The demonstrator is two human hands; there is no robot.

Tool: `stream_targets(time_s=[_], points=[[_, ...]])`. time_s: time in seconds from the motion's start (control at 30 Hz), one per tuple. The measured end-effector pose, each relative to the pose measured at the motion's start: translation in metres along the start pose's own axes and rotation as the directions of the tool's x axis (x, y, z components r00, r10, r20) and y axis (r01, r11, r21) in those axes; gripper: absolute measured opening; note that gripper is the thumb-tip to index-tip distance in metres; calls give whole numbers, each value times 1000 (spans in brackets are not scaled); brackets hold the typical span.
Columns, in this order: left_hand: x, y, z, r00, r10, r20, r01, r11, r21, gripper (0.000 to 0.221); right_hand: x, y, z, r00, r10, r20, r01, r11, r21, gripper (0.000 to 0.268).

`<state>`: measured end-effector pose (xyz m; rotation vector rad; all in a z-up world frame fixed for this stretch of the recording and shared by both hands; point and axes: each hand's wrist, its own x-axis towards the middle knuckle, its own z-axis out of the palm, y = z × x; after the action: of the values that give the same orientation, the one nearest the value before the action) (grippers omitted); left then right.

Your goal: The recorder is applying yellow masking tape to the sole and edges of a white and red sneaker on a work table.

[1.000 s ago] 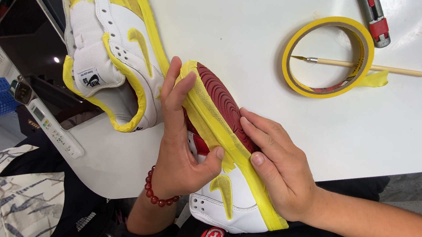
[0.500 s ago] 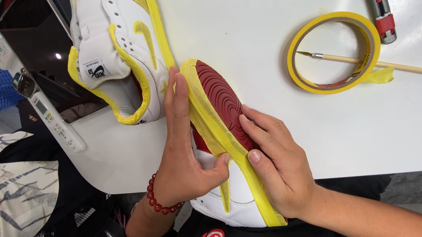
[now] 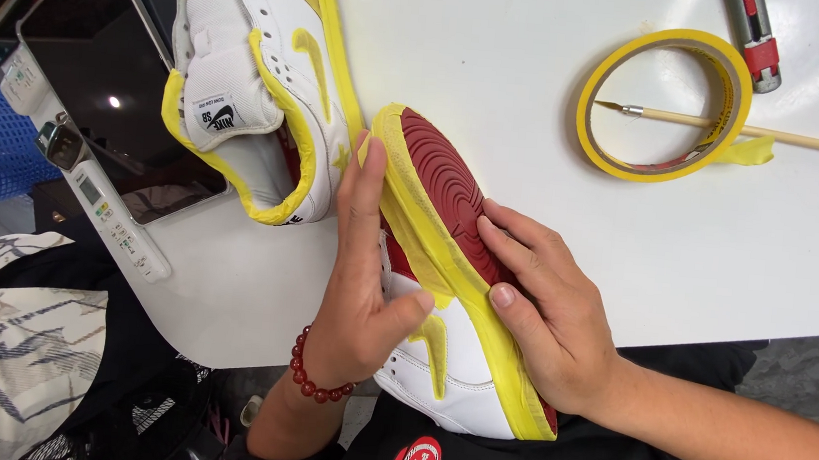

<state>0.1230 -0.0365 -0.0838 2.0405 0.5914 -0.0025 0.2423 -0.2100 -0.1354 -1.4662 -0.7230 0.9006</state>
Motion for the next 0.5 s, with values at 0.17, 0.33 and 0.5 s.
stream_targets(time_s=[0.17,0.33,0.5], points=[[6,7,-2,999,-17,-33,17,1000,-1,97,1,-1,-2,1000,16,-10,-16,999,51,47],[15,26,-1,1000,14,-9,-13,997,73,107,10,-8,-7,999,28,-36,-23,990,139,44],[14,30,-3,998,60,-4,-60,997,40,107,30,-29,-13,999,-26,-36,22,994,-110,65]])
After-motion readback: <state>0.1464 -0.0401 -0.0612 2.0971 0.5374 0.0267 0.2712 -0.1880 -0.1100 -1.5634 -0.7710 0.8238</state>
